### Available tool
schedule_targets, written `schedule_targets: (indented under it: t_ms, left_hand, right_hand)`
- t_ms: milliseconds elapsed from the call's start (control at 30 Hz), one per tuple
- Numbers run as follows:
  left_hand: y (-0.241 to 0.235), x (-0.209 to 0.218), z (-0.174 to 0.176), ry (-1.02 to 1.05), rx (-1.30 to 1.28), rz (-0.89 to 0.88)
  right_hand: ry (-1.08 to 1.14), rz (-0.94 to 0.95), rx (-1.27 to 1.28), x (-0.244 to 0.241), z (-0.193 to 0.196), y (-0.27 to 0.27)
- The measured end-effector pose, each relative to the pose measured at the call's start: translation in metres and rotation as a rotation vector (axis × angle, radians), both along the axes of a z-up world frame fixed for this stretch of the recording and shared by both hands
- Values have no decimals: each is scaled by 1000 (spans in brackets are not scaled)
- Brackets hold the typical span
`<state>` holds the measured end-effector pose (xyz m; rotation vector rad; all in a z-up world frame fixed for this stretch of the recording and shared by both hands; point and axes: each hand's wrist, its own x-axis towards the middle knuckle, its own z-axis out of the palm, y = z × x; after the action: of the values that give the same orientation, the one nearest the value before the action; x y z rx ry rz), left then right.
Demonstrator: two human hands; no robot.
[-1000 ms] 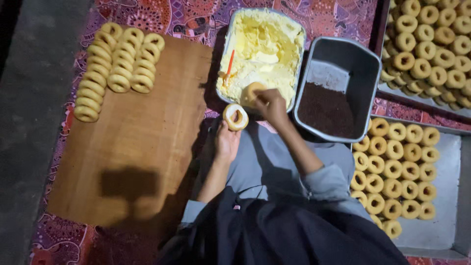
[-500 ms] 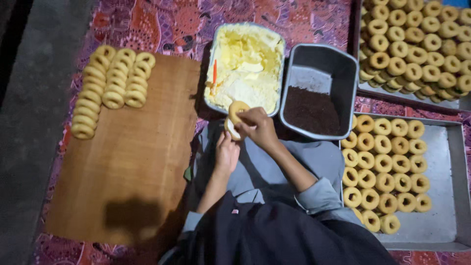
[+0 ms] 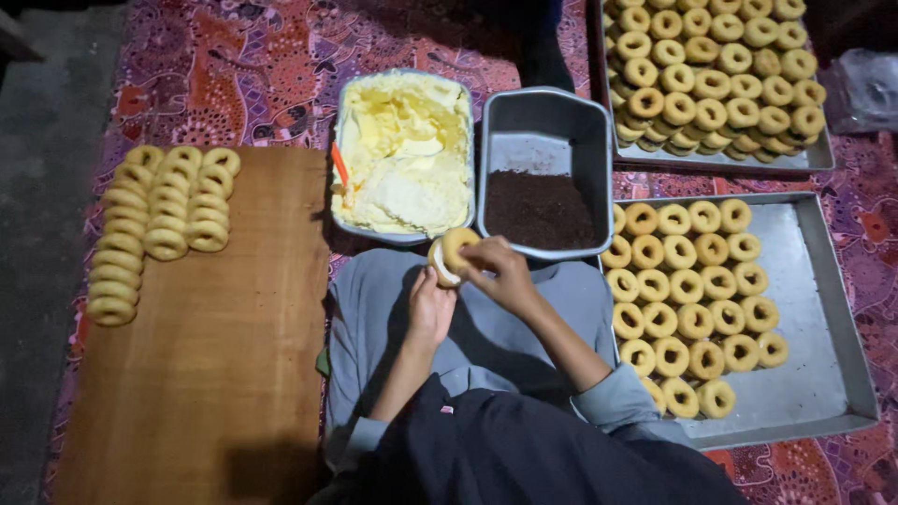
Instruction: The person sits on the floor and repeatedly picks up ring-shaped donuts, fills them with a yellow cream using a small spatula, and then rolls them in a dark powder before placing them on a tray.
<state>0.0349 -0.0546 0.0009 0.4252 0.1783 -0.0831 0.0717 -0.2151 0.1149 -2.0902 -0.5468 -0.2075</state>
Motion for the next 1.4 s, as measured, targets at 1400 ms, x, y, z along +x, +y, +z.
schedule_targets:
  t_ms: [1400]
  left_hand:
    - [-155, 188, -100, 217, 198, -171]
  right_hand:
    - [729, -493, 1047, 97, -115, -176]
